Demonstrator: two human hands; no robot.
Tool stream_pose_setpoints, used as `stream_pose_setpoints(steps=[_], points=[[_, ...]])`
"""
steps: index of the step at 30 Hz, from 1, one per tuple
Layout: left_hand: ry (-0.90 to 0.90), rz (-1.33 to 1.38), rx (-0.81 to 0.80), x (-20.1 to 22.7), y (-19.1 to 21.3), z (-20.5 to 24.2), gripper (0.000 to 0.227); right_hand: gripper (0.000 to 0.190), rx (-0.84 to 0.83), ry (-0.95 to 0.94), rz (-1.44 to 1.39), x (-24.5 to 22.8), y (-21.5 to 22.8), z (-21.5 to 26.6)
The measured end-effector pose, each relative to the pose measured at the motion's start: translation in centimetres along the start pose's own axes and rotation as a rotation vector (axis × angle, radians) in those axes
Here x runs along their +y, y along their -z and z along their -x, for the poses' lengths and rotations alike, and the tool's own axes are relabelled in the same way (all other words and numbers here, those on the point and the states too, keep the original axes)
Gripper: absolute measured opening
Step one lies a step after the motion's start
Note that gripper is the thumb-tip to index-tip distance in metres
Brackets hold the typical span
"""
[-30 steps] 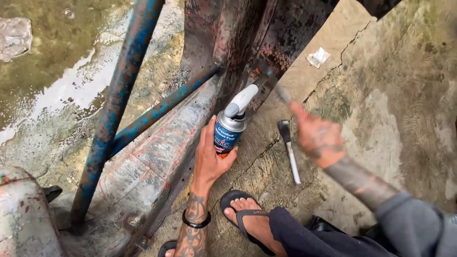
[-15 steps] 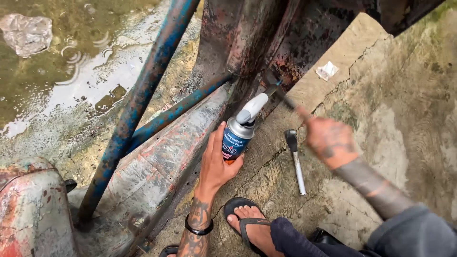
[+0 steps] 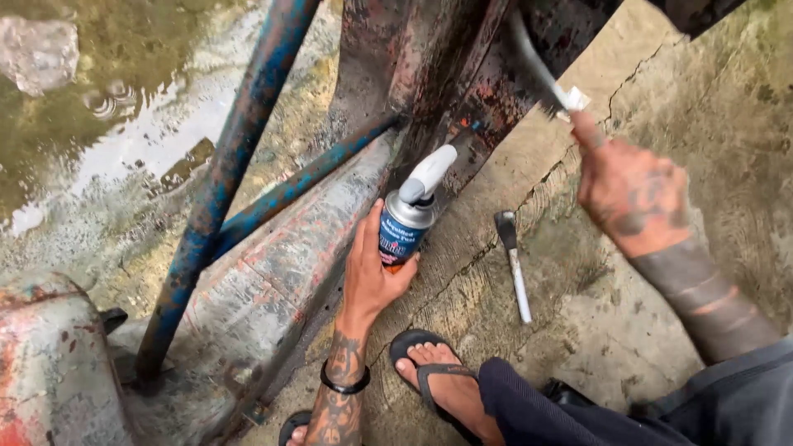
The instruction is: Heating a motorcycle frame with a blowtorch and scraping it with a wire brush to remove old paint or rust.
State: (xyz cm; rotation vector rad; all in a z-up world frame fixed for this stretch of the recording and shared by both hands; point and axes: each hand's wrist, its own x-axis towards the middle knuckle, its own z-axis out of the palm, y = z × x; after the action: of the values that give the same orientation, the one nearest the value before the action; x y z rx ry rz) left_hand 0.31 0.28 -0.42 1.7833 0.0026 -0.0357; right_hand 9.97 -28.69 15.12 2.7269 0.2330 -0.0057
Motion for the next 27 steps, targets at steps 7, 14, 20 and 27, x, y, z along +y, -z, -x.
stream_pose_setpoints(steps=[7, 14, 20, 27], points=[[0.006, -0.011, 0.001, -0.3, -0.2, -0.7, 0.099, 0.054, -0.396, 0.127, 0.062, -4.6, -7.7, 4.6], [0.02, -0.095, -0.036, -1.6, -1.2, -0.7, 0.1, 0.013, 0.066, 0.071, 0.276, -2.1, -1.4, 1.1], [0.043, -0.023, 0.012, -1.6, -1.4, -1.1, 0.101, 0.057, -0.518, 0.032, -0.087, -4.2, -11.8, 3.1], [0.068, 0.025, 0.005, -2.7, -2.5, -0.7, 0.105, 0.045, -0.506, -0.067, -0.024, -7.0, 3.0, 1.2]])
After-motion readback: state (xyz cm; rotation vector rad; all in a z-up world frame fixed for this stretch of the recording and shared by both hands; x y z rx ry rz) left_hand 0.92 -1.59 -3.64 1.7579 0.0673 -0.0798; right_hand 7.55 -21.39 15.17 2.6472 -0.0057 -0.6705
